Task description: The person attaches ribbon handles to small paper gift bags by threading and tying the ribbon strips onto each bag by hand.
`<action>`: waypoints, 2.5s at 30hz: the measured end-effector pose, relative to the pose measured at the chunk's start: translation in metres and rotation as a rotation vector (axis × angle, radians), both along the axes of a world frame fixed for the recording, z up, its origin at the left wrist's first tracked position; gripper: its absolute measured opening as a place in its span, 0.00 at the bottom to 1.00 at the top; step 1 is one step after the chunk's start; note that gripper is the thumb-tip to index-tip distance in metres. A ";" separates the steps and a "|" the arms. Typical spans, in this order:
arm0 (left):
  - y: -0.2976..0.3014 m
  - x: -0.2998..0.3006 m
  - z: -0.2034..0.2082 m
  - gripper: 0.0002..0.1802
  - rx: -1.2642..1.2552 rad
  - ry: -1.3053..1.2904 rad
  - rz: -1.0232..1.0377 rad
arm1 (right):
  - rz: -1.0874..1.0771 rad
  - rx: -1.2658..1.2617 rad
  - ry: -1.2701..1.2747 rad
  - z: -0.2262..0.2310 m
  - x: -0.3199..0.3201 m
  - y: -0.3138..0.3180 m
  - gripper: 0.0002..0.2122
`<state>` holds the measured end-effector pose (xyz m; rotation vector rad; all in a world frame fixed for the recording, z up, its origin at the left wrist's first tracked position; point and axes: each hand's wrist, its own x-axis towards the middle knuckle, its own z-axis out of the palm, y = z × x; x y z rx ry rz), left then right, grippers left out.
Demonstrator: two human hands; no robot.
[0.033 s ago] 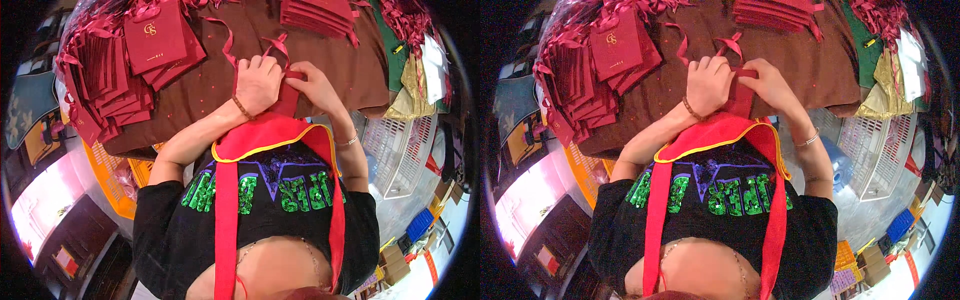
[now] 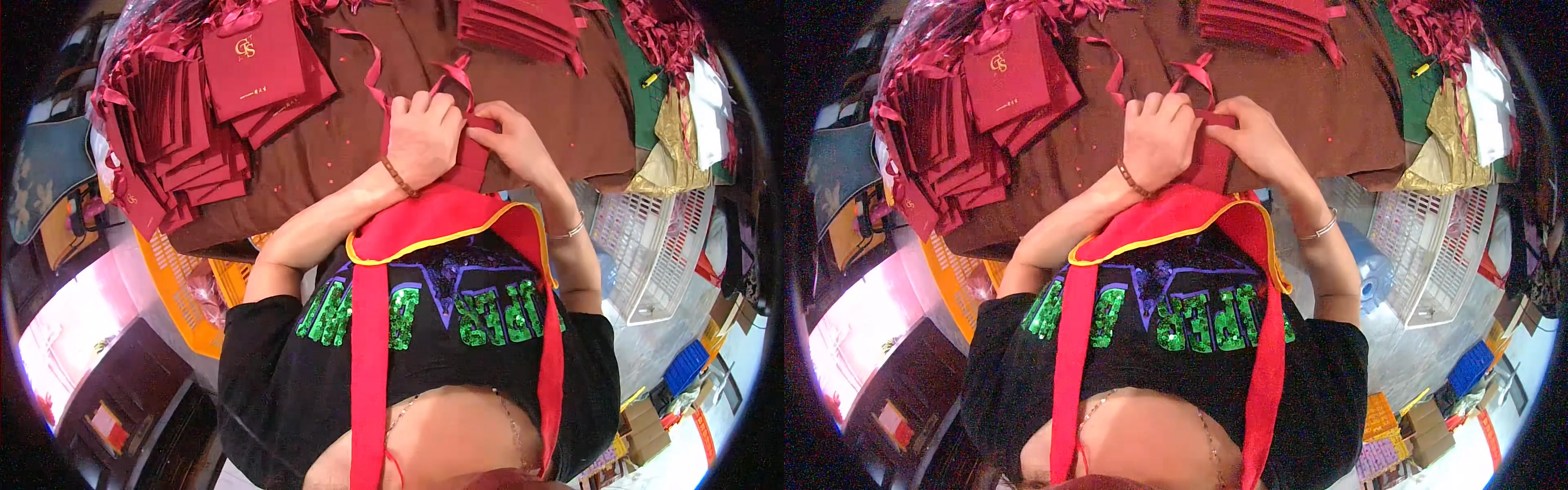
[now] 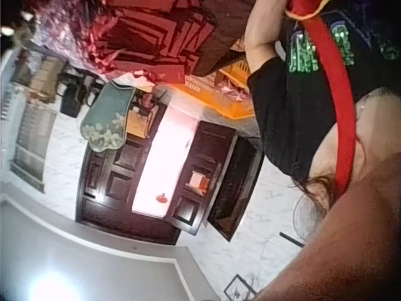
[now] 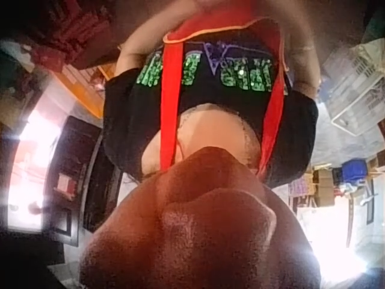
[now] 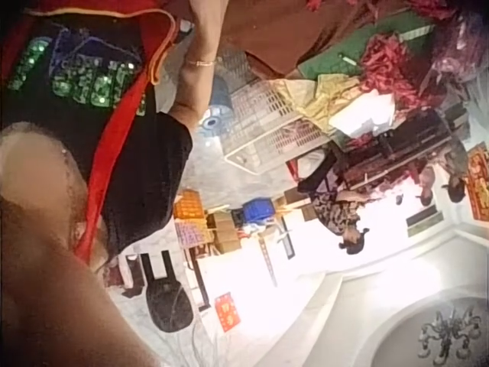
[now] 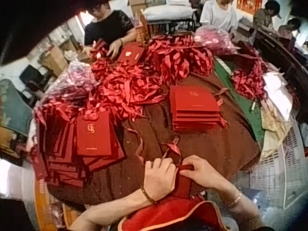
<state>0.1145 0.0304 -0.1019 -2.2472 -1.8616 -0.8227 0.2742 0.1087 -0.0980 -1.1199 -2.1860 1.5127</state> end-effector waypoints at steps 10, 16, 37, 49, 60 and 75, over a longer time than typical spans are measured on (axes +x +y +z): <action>-0.003 0.009 -0.005 0.07 0.071 -0.053 0.043 | -0.073 0.024 -0.083 0.005 -0.004 -0.014 0.12; -0.009 0.004 0.005 0.06 -0.081 -0.004 -0.021 | -0.051 0.137 -0.009 0.001 -0.002 -0.017 0.11; 0.070 -0.051 0.013 0.11 -1.026 -0.557 -0.540 | -0.084 0.291 0.054 0.009 -0.014 -0.031 0.08; 0.081 -0.108 0.017 0.15 -0.567 -0.204 -0.104 | -0.021 0.444 -0.160 0.012 0.007 -0.018 0.14; 0.020 -0.123 0.010 0.07 -0.094 0.426 -0.219 | 0.044 0.409 0.100 0.000 -0.061 0.009 0.10; -0.077 -0.143 0.024 0.04 -0.415 -0.804 -0.001 | 0.116 0.097 -0.131 0.022 -0.046 0.014 0.13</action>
